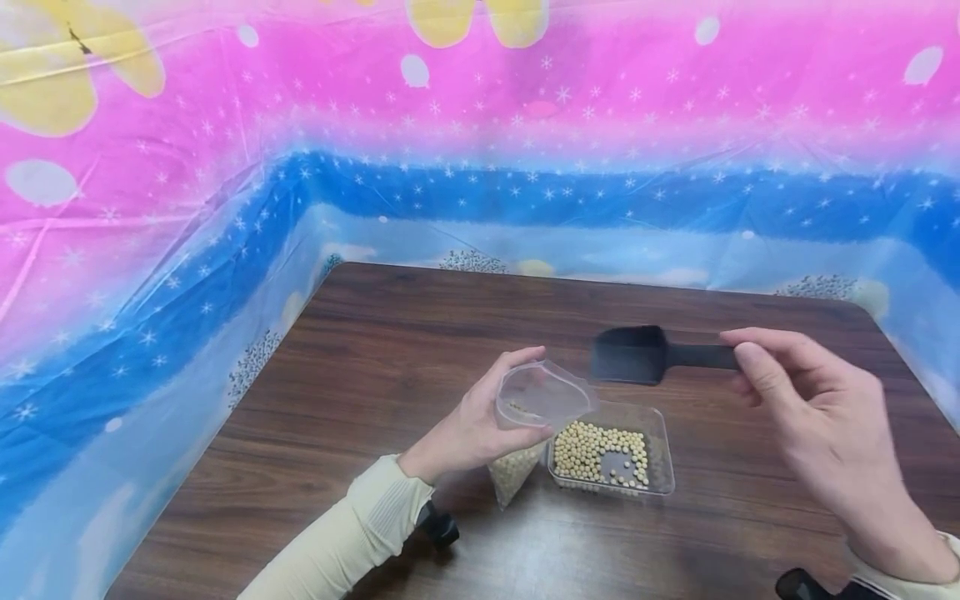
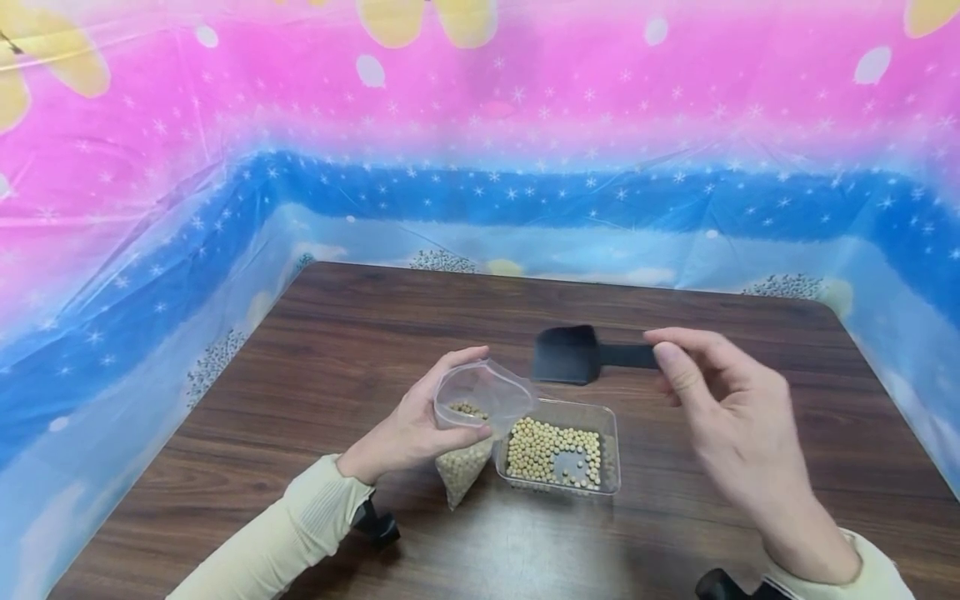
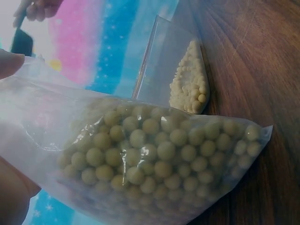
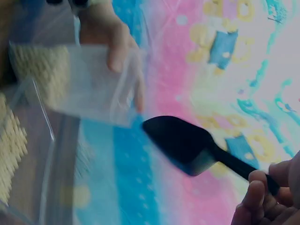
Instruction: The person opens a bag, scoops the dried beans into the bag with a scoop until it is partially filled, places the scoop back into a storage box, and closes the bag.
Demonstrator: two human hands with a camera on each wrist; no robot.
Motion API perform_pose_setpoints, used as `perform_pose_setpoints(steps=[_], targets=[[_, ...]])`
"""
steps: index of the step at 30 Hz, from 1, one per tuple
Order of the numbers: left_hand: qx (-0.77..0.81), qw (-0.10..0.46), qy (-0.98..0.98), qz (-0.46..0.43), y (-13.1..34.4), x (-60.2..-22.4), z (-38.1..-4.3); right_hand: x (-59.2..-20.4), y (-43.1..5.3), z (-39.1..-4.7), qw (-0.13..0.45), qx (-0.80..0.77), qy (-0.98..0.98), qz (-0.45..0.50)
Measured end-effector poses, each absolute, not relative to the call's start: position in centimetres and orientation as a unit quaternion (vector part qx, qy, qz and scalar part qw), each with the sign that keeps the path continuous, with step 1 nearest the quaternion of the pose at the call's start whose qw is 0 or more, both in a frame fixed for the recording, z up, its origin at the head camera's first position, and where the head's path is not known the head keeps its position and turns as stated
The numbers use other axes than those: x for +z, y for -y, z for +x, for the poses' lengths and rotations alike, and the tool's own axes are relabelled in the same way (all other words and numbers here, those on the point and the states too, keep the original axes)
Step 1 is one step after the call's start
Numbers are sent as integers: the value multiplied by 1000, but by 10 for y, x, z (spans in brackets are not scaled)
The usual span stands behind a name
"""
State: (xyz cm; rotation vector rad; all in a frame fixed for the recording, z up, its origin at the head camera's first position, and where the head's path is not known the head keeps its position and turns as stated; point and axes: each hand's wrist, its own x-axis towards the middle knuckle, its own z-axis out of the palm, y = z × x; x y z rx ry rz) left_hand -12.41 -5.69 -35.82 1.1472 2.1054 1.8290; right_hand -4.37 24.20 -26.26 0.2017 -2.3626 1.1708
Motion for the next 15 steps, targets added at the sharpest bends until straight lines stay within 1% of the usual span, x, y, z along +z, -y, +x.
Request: perform_pose_setpoints(steps=[2,6,9,15], targets=[[604,62,-698,380,57,-358,-124,-264,-247,-42,245,397,882,63],[604,58,-697,382,58,-359,-125,-279,-249,-43,190,321,923,91],[609,61,-693,382,57,-359,-125,-295,-244,-46,161,279,939,123],[606,57,-695,384,57,-360,-124,-317,-239,-54,122,274,945,131]])
